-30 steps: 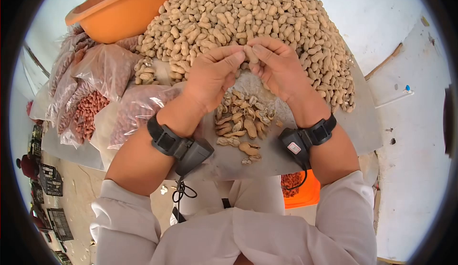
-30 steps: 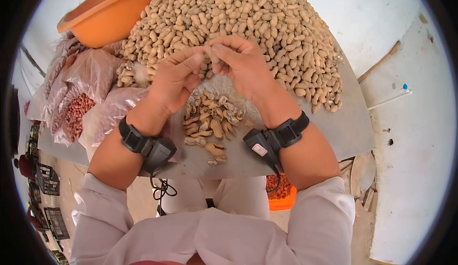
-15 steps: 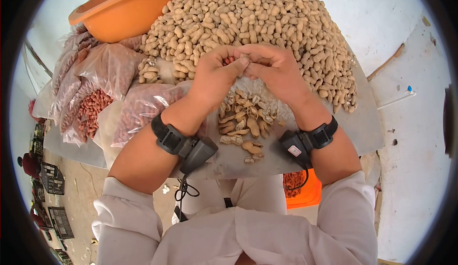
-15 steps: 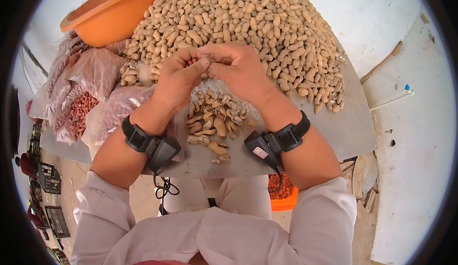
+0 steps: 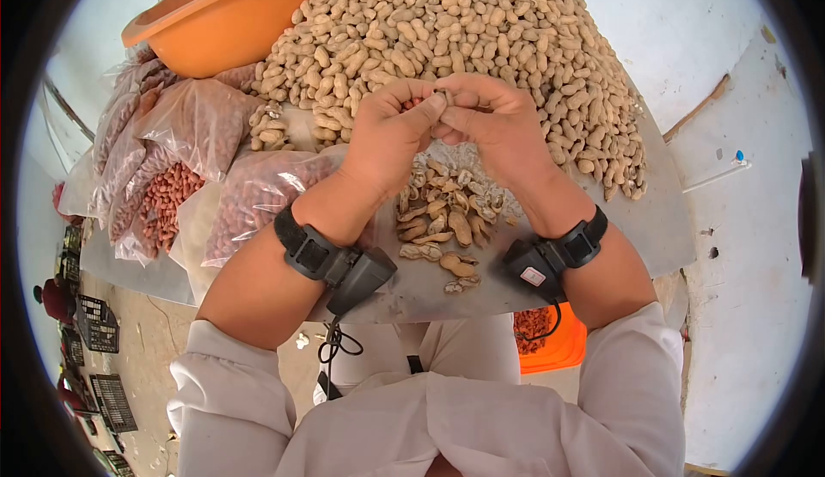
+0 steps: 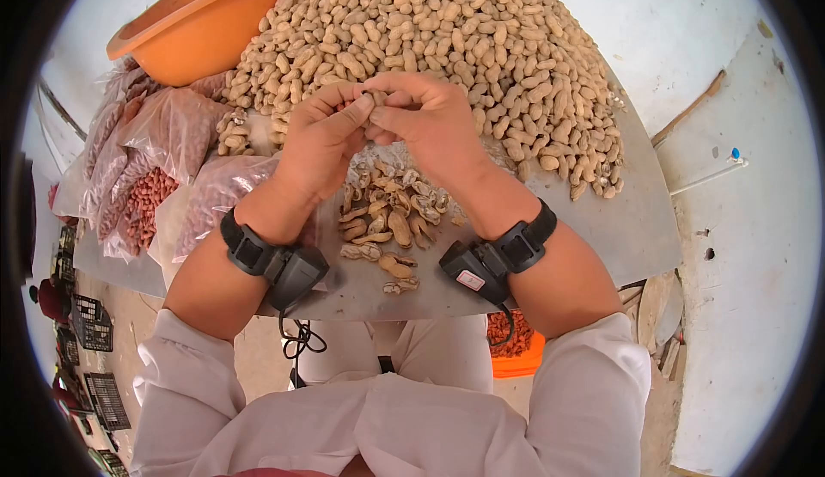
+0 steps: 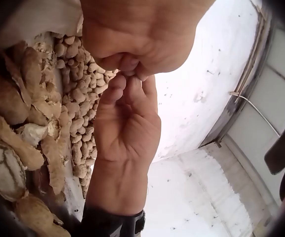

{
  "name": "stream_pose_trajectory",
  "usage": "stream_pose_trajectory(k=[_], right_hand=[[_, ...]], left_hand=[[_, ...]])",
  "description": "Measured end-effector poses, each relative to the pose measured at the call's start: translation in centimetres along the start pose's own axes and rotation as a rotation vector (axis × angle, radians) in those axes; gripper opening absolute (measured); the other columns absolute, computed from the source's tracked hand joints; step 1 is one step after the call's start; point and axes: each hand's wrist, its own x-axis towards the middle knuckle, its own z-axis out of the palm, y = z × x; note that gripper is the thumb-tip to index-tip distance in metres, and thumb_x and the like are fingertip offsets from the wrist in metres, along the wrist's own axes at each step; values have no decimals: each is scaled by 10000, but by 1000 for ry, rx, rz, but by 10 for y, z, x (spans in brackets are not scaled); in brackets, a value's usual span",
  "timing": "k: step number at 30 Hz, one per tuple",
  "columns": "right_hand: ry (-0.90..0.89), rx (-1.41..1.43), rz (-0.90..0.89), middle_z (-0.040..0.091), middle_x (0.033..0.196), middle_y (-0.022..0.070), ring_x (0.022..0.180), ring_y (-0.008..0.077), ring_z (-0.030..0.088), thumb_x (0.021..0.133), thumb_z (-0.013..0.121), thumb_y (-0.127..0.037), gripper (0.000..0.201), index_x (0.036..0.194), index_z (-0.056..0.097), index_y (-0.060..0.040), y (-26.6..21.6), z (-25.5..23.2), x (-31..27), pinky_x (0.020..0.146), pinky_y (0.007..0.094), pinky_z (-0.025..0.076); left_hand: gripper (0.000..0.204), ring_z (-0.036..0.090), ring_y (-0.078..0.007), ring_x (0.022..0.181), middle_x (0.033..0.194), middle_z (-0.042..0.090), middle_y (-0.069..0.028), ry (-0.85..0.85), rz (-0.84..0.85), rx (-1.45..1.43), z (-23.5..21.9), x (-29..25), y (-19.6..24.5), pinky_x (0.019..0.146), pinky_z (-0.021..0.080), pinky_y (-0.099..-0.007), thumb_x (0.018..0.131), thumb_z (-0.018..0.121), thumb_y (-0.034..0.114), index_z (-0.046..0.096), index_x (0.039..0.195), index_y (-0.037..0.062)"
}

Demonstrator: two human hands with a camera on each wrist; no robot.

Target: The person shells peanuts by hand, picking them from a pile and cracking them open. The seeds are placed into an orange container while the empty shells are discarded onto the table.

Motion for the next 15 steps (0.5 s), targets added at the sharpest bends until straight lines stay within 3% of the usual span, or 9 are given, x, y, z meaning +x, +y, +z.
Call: stream_pose_trajectory(k=[4, 7, 10, 15], right_hand=[[0, 133, 40, 619, 792, 76, 653, 130, 600, 784, 590, 24, 274, 1057, 568, 1, 1, -3, 1, 570, 226, 480], [-5, 113, -67, 615, 816, 76, 647, 132, 588, 787, 588, 25, 299, 1083, 543, 14, 6, -6, 3, 577, 232, 479], [-2, -145, -194, 613, 822, 66, 678, 113, 575, 782, 596, 17, 288, 1067, 563, -5, 7, -7, 3, 584, 242, 476], [-12, -785, -518, 614, 826, 67, 699, 157, 580, 733, 600, 23, 291, 1009, 614, -67, -8, -2, -1, 614, 265, 482]], left_hand=[[121, 437, -45, 525, 734, 579, -41, 38, -2, -56, 2, -1, 0, 453, 310, -170, 873, 542, 98, 570, 910, -14], [131, 407, -48, 503, 721, 565, -35, -4, -44, -86, 1, -2, 6, 436, 294, -175, 889, 502, 101, 568, 897, -12], [153, 358, -56, 474, 679, 526, -17, -34, -133, -179, 1, -3, 12, 418, 272, -181, 894, 456, 92, 566, 869, -11], [169, 305, -65, 453, 686, 502, -23, 10, -290, -310, -4, 0, 8, 403, 253, -198, 896, 415, 112, 539, 838, 14]])
